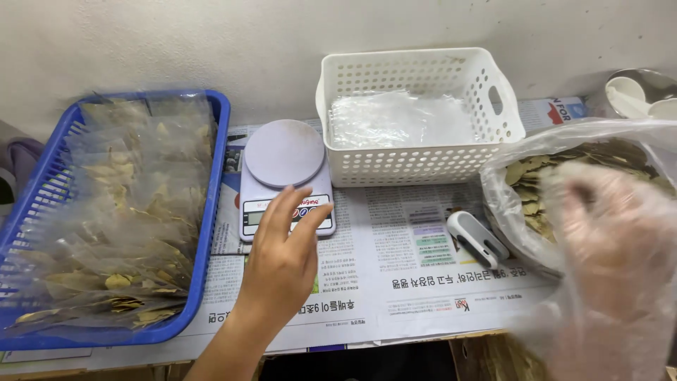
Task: Weighing dried leaves on a digital scale and placing them into small plastic bags.
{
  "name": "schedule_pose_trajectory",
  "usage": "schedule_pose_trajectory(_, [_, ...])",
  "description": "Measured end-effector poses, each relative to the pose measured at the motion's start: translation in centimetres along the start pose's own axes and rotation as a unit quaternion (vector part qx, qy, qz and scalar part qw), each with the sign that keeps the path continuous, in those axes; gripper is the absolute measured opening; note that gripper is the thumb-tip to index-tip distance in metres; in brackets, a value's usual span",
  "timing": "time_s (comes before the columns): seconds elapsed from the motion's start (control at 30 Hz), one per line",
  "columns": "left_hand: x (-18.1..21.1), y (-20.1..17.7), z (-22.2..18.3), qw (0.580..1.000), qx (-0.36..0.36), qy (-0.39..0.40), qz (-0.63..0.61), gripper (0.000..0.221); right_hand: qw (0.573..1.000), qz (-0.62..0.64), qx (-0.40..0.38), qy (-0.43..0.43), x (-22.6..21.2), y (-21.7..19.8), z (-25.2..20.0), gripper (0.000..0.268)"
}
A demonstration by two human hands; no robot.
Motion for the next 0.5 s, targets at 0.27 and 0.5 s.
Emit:
schedule_pose_trajectory(0.27, [4.7, 1.2, 12.9, 0.989, 0.019, 0.065, 0.128, 0.035, 0.994, -0.024, -0.075, 0.071, 1.6, 3.4, -0.7, 0.045])
schedule_pose_trajectory(0.5, [-3.9, 10.5, 27.0, 0.899, -0.363, -0.131, 0.208, 0.042, 0.937, 0.298, 0.059, -0.171, -10.6, -3.6, 2.2, 0.013])
Point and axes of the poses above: each hand's wrist, its own z-axis towards the middle knuckle, its own y-axis out of the palm, x = y × z, the point moved 4 cm from there along z, towards the middle knuckle, and after that the axes turned 15 degrees about -x, right-handed, at the moved point
